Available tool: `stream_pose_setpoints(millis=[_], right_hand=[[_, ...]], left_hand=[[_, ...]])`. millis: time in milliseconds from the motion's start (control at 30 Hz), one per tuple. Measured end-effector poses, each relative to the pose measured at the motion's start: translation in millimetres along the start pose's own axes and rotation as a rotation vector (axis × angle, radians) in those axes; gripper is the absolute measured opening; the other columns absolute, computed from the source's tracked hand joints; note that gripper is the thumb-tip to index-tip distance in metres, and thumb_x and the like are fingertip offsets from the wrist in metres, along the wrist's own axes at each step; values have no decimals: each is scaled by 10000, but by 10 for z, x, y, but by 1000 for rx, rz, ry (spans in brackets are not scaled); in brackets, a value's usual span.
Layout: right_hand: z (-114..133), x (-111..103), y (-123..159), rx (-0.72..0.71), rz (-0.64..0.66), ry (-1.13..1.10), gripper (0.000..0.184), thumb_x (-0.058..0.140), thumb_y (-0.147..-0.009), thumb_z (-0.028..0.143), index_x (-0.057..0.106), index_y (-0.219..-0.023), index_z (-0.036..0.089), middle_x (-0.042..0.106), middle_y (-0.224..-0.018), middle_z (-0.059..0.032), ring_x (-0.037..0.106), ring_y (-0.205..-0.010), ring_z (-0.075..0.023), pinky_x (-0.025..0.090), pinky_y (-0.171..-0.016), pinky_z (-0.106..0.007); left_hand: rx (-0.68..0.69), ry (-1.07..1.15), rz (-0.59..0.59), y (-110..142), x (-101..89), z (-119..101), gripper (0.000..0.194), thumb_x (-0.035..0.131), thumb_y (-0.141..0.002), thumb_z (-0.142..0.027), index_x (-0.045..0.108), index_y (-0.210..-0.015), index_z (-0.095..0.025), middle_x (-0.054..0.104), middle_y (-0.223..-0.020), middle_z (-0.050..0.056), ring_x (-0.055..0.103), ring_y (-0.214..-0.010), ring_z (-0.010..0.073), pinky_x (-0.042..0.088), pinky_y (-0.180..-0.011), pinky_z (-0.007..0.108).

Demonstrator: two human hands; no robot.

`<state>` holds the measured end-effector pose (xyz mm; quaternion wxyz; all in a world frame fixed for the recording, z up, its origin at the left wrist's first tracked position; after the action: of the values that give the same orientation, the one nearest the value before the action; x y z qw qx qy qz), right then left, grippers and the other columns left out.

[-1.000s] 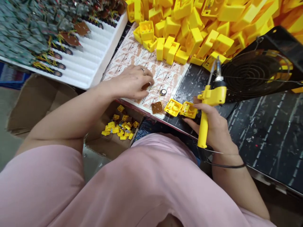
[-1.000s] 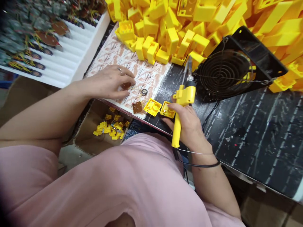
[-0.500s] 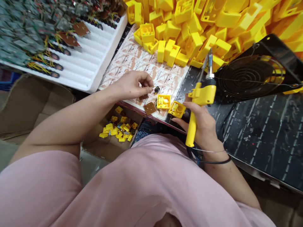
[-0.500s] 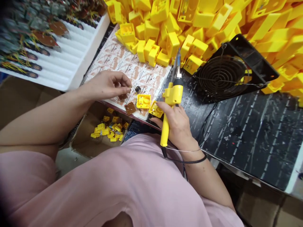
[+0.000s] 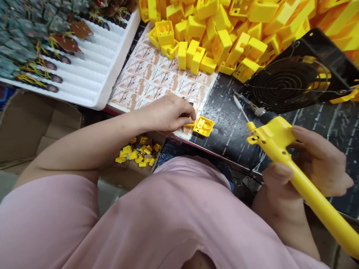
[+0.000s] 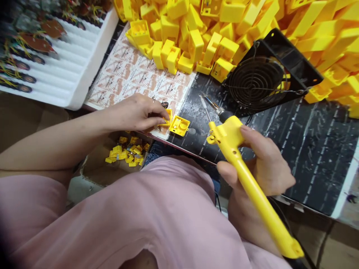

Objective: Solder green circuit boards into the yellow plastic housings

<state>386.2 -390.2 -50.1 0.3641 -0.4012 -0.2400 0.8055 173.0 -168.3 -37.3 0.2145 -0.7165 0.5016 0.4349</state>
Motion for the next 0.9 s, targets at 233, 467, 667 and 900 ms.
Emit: stream_pose_setpoints(millis=[233,467,667,900], right_hand=[[-135,100,-24,66,-386,-298,627,644,-920,730,844,-984,139,702,-709,-49,562,-539,-111,367,-440,-231],[-81,23,178,-7,32,-249,537,868,-786,165,739,-1299,260,813,-1033,-36,743,-714,-156,579,-589,-251],[136,67,175,-236,224,-138,345,876,-783,147,676,-1057,207,777,-832,3,734,-671,-146,572,-542,-235],[268,82,91,-310,304,34,255,858,-824,160,627,-906,229,763,-786,21,721,-616,-141,501,-470,-249]], left_hand=[[-92,-147,-39,-94,140,-137,261,570,-867,-257,804,-973,-205,791,-855,14,733,-804,174,503,-767,276],[-196,-274,-11,-150,216,-185,355,498,-884,-321,795,-1011,-175,783,-862,71,751,-865,258,507,-757,348],[-235,-307,7,-168,225,-226,355,487,-878,-310,788,-1009,-177,781,-890,81,753,-891,273,513,-762,357],[-185,-306,-51,-162,250,-238,344,487,-868,-311,783,-994,-188,773,-877,66,742,-887,252,519,-771,338]])
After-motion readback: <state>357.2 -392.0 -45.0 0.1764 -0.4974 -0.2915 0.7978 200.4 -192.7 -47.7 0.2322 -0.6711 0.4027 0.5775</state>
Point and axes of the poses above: each hand's wrist, its own y-axis away from the middle knuckle, its own x-axis out of the palm, z = x × y, the point moved 2 cm from there along -y, towards the middle knuckle
